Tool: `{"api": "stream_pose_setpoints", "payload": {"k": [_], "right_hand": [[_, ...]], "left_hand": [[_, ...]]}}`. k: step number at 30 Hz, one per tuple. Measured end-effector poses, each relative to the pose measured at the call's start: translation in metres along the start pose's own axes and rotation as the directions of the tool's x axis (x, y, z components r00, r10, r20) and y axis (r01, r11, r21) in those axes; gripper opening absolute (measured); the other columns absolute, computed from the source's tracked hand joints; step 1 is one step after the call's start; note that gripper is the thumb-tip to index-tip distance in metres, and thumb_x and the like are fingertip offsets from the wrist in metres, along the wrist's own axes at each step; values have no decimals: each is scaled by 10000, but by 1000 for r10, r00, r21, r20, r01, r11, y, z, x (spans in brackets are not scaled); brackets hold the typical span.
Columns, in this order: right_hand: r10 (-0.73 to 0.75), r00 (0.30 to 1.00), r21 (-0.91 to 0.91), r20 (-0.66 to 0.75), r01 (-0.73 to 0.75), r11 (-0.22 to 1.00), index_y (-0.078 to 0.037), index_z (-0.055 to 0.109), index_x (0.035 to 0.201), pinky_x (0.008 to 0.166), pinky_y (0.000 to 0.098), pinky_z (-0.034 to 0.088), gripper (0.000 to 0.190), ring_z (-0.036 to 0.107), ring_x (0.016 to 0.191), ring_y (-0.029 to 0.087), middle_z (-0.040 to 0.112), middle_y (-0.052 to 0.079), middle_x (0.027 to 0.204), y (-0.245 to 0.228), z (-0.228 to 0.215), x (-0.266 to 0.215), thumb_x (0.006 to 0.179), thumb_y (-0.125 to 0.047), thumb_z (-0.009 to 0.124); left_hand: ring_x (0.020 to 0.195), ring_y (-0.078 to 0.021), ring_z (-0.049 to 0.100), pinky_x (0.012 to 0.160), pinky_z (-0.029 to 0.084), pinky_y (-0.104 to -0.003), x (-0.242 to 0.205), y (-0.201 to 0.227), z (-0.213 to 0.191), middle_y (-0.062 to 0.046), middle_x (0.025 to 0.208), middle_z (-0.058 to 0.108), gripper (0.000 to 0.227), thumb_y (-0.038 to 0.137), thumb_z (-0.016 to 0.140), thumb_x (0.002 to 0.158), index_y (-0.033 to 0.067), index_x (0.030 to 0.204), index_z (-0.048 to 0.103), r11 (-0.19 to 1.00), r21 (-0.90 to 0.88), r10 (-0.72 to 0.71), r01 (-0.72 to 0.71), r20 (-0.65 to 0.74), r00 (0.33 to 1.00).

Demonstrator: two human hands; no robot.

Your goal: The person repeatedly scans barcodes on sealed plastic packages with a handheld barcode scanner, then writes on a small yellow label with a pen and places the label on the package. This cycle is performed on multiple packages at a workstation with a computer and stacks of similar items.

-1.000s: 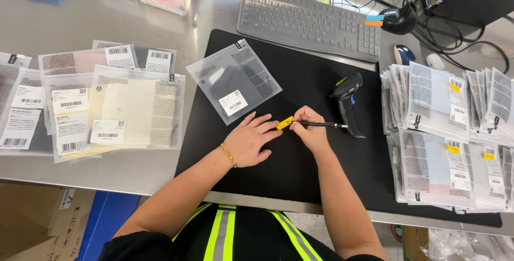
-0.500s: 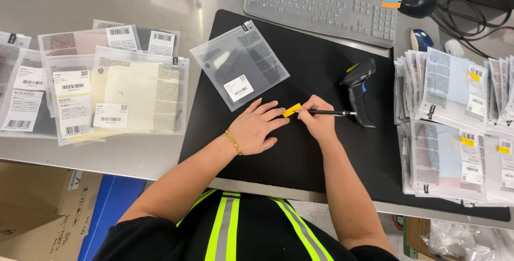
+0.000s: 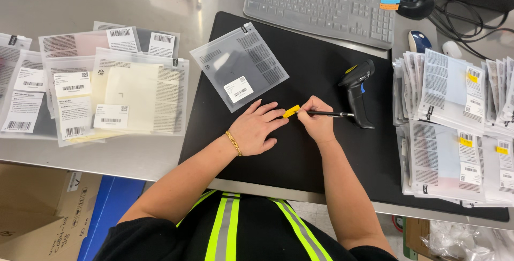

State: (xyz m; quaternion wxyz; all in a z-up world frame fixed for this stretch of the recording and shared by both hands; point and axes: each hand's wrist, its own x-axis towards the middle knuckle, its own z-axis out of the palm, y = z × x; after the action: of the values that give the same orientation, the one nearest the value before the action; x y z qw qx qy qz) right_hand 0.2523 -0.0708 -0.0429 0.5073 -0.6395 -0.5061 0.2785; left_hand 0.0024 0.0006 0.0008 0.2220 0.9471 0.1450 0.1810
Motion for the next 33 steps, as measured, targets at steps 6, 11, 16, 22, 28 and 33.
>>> {"api": "stream_pose_setpoints", "payload": {"k": [6,11,16,22,28,33], "right_hand": [[-48,999,12,-12,49,999,-39,578,754,603,201,474,154,570,638,41,639,8,717,3,0,0,841,53,664],[-48,996,-38,-69,45,998,-41,573,749,595,197,467,154,567,634,36,641,3,710,0,1,1,831,54,661],[-21,995,-7,-98,21,1000,-44,557,752,574,195,438,151,542,614,27,614,-9,698,1,0,1,834,47,645],[-104,987,-139,-121,87,986,-37,553,736,571,200,426,164,516,605,36,587,-3,671,1,2,5,829,57,650],[-65,972,-18,-226,62,998,-20,628,959,666,182,462,66,615,732,30,733,35,845,-26,4,-7,977,-22,565],[-39,975,-151,-217,6,989,-17,712,1112,683,211,492,241,561,709,59,788,77,1026,-45,9,-22,1053,-114,499]], "left_hand": [[1436,-309,397,1191,276,-560,0,0,0,-85,1458,525,607,296,741,794,140,1365,606,1000,3,5,-5,-3,1000],[1439,-307,397,1194,278,-559,0,-1,0,-82,1459,525,602,291,738,797,142,1366,608,1000,0,3,-3,3,1000],[1436,-310,400,1193,278,-560,0,0,-1,-86,1457,528,598,288,740,796,140,1361,612,1000,-2,6,-6,-11,1000],[1436,-308,402,1192,275,-559,0,-2,0,-84,1456,530,599,287,739,791,136,1357,613,1000,-3,1,-1,-14,1000],[1433,-308,399,1196,272,-556,0,-1,0,-81,1443,531,598,291,733,796,139,1362,610,1000,1,2,-2,-10,1000],[1434,-309,398,1192,272,-557,0,-1,2,-83,1442,531,589,294,731,803,138,1358,611,1000,1,3,-3,-9,1000]]}}
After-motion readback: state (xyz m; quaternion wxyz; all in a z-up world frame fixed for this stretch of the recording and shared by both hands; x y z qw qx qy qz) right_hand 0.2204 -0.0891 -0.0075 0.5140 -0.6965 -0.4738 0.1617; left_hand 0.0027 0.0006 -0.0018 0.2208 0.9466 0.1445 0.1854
